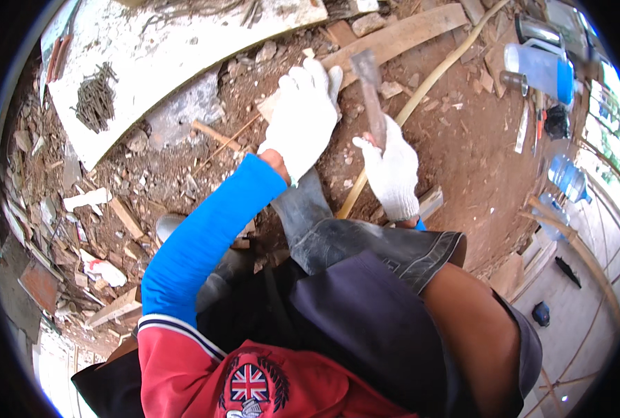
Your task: The person uses a small axe to repeatedly strike and split a piece of wood placed on the ground. They hold the wood with one gloved hand and swing the axe with the other, creating smaller fragments. The person occasionally pauses to reposition the wood or clear debris.
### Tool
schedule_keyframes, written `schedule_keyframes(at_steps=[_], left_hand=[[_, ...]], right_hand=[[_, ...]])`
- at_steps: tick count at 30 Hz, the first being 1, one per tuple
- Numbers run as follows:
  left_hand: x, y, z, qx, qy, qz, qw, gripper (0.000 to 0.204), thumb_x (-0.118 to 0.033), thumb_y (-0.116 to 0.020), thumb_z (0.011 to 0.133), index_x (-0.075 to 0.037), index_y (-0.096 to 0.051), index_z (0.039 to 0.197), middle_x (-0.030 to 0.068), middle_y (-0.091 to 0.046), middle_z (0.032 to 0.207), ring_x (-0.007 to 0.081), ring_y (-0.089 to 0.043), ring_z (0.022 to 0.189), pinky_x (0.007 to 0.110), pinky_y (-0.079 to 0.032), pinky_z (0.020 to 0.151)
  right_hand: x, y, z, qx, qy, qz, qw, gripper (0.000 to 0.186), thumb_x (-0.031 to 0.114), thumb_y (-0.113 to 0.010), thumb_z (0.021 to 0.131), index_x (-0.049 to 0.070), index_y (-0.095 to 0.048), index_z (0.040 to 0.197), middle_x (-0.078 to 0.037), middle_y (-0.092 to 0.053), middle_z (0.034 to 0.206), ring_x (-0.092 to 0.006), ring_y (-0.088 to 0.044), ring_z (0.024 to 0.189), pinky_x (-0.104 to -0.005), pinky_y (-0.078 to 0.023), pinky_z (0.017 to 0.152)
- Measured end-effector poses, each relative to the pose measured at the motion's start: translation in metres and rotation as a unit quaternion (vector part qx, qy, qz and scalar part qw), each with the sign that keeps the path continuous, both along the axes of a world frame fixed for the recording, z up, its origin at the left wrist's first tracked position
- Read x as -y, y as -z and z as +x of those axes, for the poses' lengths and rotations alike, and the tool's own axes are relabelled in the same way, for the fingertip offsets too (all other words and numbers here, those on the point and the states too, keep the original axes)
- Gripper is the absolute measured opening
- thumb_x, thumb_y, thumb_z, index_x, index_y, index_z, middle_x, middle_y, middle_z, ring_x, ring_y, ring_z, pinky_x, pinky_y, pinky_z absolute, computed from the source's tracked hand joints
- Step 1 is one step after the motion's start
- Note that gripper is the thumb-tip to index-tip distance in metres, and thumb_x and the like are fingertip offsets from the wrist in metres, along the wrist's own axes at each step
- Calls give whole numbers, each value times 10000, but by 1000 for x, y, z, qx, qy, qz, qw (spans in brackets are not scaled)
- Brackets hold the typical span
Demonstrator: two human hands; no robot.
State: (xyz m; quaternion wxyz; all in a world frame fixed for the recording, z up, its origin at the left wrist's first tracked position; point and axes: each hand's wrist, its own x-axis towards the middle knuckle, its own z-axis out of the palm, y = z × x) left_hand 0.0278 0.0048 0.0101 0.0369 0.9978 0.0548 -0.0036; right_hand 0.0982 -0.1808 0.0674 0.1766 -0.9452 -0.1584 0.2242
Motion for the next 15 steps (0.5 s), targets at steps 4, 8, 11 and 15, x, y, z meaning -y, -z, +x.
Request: schedule_keyframes(at_steps=[4,8,11,15], left_hand=[[-2,4,-2,26,-3,-26,999,699,-174,-629,1008,9,-503,1670,360,-543,1480,406,-582,1161,473,-502,963],[-5,5,-4,31,-17,-55,998,633,-223,-631,1043,-2,-541,1630,332,-539,1463,392,-576,1152,469,-503,950],[-3,5,-2,16,-15,-53,998,657,-287,-660,1051,-6,-539,1632,334,-539,1465,393,-579,1145,469,-506,945],[0,2,2,14,-17,-22,1000,729,-409,-708,1030,-7,-550,1618,328,-567,1444,388,-600,1125,475,-518,917]], right_hand=[[8,-2,-10,-3,31,71,997,634,321,-863,996,55,-624,1520,-127,-845,1021,-288,-836,932,-417,-640,853],[3,-11,-6,6,10,23,1000,650,320,-873,990,36,-625,1519,-142,-843,1014,-277,-841,921,-411,-640,832],[5,-12,-9,3,11,10,1000,644,308,-867,995,24,-627,1521,-158,-838,1025,-273,-842,926,-409,-639,826],[9,-14,-14,5,41,94,995,640,304,-863,997,18,-633,1522,-179,-828,1052,-278,-840,938,-410,-638,826]])
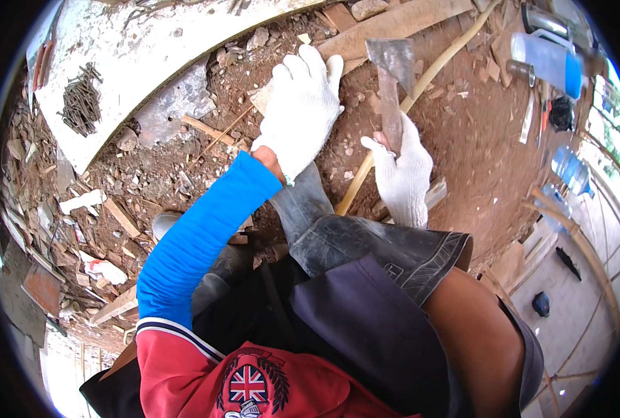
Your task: The person uses a small axe to repeatedly strike and split a piece of wood placed on the ground. They hold the wood with one gloved hand and swing the axe with the other, creating smaller fragments. The person occasionally pauses to reposition the wood or clear debris.
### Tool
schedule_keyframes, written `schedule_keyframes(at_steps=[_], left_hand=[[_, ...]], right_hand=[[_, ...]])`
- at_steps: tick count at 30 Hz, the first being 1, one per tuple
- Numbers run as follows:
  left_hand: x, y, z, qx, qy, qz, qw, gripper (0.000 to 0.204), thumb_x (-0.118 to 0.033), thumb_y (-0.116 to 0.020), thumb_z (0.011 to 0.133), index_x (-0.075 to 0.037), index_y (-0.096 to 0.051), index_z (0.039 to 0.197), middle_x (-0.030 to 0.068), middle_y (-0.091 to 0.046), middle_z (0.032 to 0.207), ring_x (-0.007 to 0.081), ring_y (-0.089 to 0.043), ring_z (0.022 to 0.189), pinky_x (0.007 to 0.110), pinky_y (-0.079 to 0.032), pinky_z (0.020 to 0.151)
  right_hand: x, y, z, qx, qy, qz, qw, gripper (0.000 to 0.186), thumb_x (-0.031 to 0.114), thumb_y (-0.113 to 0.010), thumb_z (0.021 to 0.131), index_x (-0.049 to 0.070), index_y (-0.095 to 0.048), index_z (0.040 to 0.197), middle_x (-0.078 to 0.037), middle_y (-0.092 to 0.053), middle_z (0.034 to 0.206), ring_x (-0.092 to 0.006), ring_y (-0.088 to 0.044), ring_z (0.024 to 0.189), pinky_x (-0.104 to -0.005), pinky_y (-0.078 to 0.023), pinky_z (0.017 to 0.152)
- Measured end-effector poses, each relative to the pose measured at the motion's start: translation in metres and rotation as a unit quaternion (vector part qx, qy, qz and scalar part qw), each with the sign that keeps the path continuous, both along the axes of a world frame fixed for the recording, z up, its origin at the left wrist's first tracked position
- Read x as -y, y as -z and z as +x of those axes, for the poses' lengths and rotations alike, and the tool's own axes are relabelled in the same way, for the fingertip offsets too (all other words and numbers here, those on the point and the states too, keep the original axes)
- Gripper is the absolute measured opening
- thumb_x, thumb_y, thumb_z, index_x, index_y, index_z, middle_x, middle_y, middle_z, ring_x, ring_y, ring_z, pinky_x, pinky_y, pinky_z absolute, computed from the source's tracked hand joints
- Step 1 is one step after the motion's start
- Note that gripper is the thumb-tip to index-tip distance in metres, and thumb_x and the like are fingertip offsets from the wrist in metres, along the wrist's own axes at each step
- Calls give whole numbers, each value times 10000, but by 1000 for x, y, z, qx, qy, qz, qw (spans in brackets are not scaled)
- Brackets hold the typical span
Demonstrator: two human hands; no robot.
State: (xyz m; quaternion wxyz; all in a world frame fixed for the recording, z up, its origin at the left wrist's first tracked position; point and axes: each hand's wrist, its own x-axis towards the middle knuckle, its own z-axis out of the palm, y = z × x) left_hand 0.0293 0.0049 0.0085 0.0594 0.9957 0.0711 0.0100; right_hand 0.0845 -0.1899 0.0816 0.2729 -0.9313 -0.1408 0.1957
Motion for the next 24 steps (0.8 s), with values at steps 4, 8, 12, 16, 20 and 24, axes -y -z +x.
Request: schedule_keyframes(at_steps=[4,8,12,16,20,24], left_hand=[[4,1,6,-15,-15,25,999,744,-446,-723,1013,-7,-570,1594,328,-603,1409,388,-623,1106,477,-529,888],[6,0,9,-19,-5,50,999,721,-437,-722,1014,-1,-590,1573,341,-620,1377,393,-632,1084,473,-531,880],[5,-3,6,-1,-1,49,999,696,-390,-722,1011,27,-597,1554,355,-624,1354,394,-633,1071,473,-530,872],[3,-3,3,-22,-7,10,1000,632,-232,-629,1040,25,-564,1613,389,-618,1408,461,-646,1163,539,-538,961],[7,-11,10,-53,7,15,998,625,-178,-589,1054,6,-549,1650,405,-605,1451,493,-645,1217,571,-534,1016],[9,-6,3,-48,5,2,999,643,-165,-586,1047,17,-533,1661,406,-597,1464,491,-635,1217,575,-518,1027]], right_hand=[[-4,-1,2,44,-36,-36,998,608,247,-843,1006,21,-628,1528,-167,-839,1069,-236,-826,975,-390,-641,872],[-5,13,13,49,-89,-129,986,614,310,-829,1015,51,-620,1532,-156,-837,1070,-314,-833,927,-430,-643,823],[-10,6,8,2,-30,-34,999,604,266,-813,1024,33,-609,1543,-158,-842,1056,-298,-838,965,-417,-644,841],[-20,1,3,42,-46,-92,994,611,226,-816,1015,34,-609,1557,-176,-847,1128,-294,-842,1033,-405,-646,909],[-2,16,14,50,-73,-183,979,653,328,-846,1002,26,-616,1533,-218,-828,1101,-371,-826,1005,-441,-639,898],[-6,10,5,-39,26,-58,997,676,353,-863,995,30,-617,1535,-162,-848,1082,-298,-840,1013,-414,-634,915]])
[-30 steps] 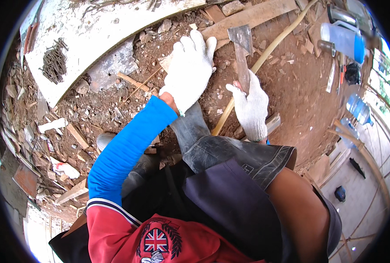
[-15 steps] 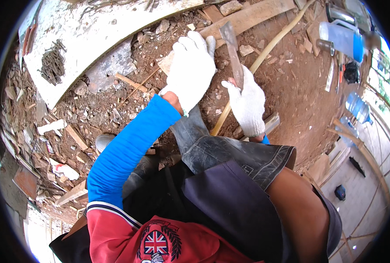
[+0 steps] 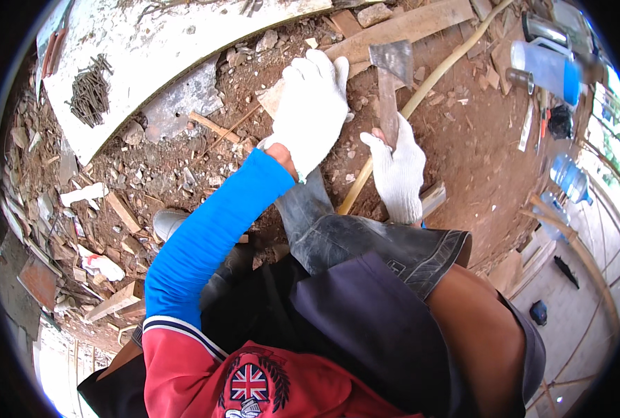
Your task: The person uses a small axe to repeatedly strike and split a piece of wood placed on the ground. They hold the wood with one gloved hand and swing the axe with the other, creating smaller fragments. The person occasionally pauses to reposition the wood or clear debris.
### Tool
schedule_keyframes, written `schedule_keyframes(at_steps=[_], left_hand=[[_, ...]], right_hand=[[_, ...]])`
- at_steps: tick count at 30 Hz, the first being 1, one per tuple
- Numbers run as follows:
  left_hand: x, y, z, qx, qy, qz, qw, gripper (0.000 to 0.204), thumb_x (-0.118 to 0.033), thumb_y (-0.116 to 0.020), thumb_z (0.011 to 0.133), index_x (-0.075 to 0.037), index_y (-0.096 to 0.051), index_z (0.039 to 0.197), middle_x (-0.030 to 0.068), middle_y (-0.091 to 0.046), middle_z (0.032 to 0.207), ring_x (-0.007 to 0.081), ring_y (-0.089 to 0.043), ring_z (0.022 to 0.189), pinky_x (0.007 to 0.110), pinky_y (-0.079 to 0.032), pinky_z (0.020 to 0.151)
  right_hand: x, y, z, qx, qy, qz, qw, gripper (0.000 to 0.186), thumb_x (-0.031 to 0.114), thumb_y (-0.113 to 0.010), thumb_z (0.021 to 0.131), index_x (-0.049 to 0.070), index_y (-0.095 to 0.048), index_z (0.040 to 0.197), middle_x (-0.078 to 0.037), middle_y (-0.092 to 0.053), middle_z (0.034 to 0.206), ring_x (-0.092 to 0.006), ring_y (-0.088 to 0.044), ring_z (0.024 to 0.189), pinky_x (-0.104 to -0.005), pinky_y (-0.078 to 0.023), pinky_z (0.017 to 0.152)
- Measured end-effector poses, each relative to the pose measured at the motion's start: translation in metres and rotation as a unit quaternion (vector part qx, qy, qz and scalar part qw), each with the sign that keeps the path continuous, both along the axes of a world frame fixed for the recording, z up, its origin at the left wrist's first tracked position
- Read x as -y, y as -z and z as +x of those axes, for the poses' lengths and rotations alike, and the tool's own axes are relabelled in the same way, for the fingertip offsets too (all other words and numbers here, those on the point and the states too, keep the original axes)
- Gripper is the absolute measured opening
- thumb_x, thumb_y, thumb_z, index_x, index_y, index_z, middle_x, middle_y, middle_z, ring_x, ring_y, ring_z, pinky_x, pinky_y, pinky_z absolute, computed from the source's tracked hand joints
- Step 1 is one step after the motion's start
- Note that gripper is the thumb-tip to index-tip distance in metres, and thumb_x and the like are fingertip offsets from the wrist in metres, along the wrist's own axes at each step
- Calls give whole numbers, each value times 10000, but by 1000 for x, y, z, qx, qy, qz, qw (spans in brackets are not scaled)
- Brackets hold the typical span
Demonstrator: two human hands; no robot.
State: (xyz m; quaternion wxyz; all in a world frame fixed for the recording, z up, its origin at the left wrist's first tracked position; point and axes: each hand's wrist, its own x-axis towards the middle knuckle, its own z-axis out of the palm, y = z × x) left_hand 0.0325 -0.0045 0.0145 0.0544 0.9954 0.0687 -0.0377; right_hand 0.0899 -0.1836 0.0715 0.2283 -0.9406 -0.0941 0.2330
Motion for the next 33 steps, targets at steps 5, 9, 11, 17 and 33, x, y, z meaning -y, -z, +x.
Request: schedule_keyframes(at_steps=[5,9,11,17,33], left_hand=[[1,7,2,40,-42,-52,997,960,-577,-777,962,62,-510,1628,358,-530,1396,439,-555,1157,520,-475,958],[5,6,3,-15,-23,-19,999,920,-548,-664,1050,58,-429,1701,408,-538,1519,531,-607,1292,625,-488,1097],[10,14,3,0,-24,26,999,962,-579,-675,1035,64,-417,1703,401,-547,1512,527,-610,1294,633,-491,1092],[5,4,9,24,-59,1,998,993,-626,-772,947,83,-520,1595,321,-572,1322,417,-576,1152,507,-484,954],[5,-3,3,-35,-15,-21,999,717,-195,-609,1057,94,-428,1687,441,-542,1535,553,-613,1308,630,-501,1108]], right_hand=[[-3,-1,-1,2,-8,8,1000,689,344,-854,998,41,-598,1562,-95,-853,1012,-252,-841,979,-399,-630,919],[-10,-11,-1,-54,1,-38,998,691,223,-872,990,14,-591,1586,-149,-841,1165,-196,-801,1080,-338,-615,957],[-4,-9,-4,-31,-20,-5,999,692,244,-870,996,17,-588,1586,-148,-841,1158,-200,-802,1086,-347,-621,951],[-4,4,-7,84,-83,-11,993,661,314,-825,1010,58,-590,1572,-186,-832,1057,-333,-831,945,-459,-638,843],[-7,1,3,36,-83,-55,994,626,321,-826,1022,45,-618,1544,-183,-836,1067,-307,-831,959,-418,-638,863]])
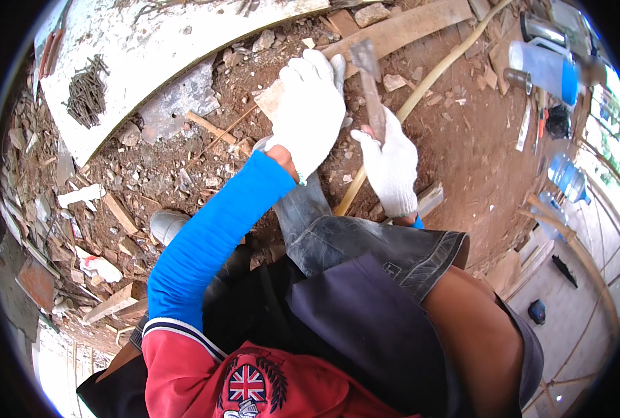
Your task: The person uses a small axe to repeatedly strike and split a piece of wood placed on the ground. They hold the wood with one gloved hand and swing the axe with the other, creating smaller fragments. The person occasionally pauses to reposition the wood or clear debris.
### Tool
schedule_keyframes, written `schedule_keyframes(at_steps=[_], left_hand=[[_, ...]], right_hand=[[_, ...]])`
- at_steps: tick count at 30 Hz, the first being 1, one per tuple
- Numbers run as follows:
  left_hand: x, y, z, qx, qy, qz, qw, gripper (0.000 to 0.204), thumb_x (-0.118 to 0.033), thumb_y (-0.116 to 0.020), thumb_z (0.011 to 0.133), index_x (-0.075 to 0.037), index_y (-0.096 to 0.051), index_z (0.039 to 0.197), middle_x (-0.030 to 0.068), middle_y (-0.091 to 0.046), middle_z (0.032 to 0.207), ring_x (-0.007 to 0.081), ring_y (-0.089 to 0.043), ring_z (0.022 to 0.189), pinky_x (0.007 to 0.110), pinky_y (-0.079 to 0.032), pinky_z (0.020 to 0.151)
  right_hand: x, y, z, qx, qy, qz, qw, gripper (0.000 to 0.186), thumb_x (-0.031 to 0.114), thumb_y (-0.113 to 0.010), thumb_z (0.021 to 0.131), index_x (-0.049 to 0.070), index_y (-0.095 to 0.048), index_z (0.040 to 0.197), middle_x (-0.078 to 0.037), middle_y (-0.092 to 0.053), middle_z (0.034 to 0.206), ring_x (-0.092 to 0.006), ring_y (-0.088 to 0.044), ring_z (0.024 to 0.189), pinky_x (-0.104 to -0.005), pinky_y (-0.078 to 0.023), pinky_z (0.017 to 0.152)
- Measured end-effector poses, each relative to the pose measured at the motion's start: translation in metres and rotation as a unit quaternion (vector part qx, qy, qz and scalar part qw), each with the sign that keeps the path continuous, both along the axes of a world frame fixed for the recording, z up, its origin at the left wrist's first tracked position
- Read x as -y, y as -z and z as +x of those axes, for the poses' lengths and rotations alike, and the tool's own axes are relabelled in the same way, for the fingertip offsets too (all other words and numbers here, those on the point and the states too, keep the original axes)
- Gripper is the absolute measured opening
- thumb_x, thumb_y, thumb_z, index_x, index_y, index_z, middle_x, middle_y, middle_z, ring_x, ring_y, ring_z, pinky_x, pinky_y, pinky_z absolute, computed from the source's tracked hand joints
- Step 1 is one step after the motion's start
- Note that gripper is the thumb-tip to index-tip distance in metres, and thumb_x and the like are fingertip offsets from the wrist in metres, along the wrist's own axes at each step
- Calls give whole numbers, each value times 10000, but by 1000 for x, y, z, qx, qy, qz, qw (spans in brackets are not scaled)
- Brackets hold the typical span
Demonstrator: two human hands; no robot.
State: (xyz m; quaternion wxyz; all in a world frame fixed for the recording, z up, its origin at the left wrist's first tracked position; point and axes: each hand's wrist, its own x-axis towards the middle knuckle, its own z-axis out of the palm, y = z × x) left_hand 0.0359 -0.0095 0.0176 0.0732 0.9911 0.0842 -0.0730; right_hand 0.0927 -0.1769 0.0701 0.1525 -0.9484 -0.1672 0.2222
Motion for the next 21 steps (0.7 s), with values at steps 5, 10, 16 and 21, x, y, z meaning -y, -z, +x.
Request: schedule_keyframes(at_steps=[5,10,16,21], left_hand=[[-3,0,-1,42,-18,-50,998,711,-128,-622,1031,91,-442,1683,459,-541,1535,576,-622,1292,640,-513,1102],[0,7,-5,74,-27,15,997,932,-548,-826,914,30,-548,1591,381,-517,1477,437,-557,1221,518,-475,1001],[1,11,-5,91,-29,19,995,913,-557,-828,911,0,-562,1585,363,-545,1458,435,-571,1220,519,-485,994],[1,8,-4,67,-38,24,997,890,-558,-838,902,-10,-578,1554,343,-560,1418,419,-589,1183,506,-499,957]], right_hand=[[12,-1,-4,-6,79,108,991,610,275,-841,1015,32,-626,1532,-142,-853,1074,-253,-843,976,-388,-641,866],[7,-10,2,-47,118,53,991,655,289,-867,998,32,-620,1547,-134,-854,1088,-228,-838,1055,-372,-632,913],[14,-16,-6,-40,77,83,993,667,267,-878,988,26,-609,1549,-140,-853,1102,-227,-845,1029,-377,-635,915],[15,-6,-11,47,21,85,995,661,278,-871,990,39,-605,1546,-195,-833,1091,-317,-843,1021,-427,-647,885]])
